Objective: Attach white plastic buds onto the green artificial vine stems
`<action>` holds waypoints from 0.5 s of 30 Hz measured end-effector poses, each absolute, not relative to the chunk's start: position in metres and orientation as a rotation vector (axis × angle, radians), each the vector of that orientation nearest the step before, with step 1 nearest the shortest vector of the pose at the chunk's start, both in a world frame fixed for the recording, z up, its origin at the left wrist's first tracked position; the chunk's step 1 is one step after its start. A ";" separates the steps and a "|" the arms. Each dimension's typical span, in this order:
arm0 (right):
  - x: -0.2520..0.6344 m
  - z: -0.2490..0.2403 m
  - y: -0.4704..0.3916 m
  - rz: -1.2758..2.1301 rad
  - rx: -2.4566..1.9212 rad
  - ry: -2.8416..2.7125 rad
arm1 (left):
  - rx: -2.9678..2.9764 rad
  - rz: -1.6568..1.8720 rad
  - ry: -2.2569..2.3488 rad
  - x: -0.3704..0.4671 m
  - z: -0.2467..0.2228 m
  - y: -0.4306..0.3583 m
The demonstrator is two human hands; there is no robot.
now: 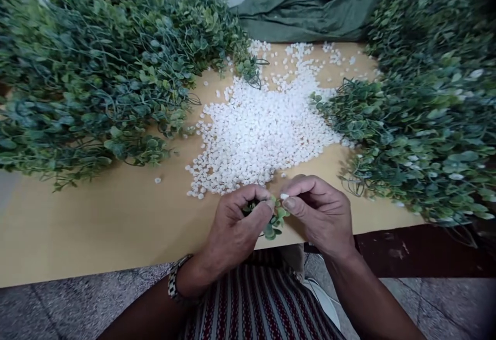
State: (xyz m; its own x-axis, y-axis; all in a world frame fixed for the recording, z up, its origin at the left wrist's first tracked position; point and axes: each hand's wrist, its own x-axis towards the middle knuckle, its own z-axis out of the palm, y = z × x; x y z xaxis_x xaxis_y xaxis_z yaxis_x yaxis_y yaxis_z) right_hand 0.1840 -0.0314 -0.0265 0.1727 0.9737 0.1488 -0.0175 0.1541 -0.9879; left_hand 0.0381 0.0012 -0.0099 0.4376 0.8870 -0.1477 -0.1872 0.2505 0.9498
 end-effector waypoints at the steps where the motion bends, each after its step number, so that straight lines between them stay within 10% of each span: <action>1: 0.184 -0.027 -0.032 0.987 -1.153 -1.126 | 1.047 0.846 0.807 0.038 -0.011 0.001; 15: 0.183 -0.031 -0.031 0.860 -1.100 -1.190 | 1.108 0.966 0.855 0.045 -0.009 0.001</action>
State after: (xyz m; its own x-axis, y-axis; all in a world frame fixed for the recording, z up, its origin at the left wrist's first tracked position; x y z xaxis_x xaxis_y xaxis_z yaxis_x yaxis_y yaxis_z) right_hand 0.1833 -0.0311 -0.0312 0.1925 0.9430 0.2715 0.0376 0.2694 -0.9623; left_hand 0.0452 0.0014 -0.0087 0.3504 0.9332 -0.0802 -0.1934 0.1559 0.9687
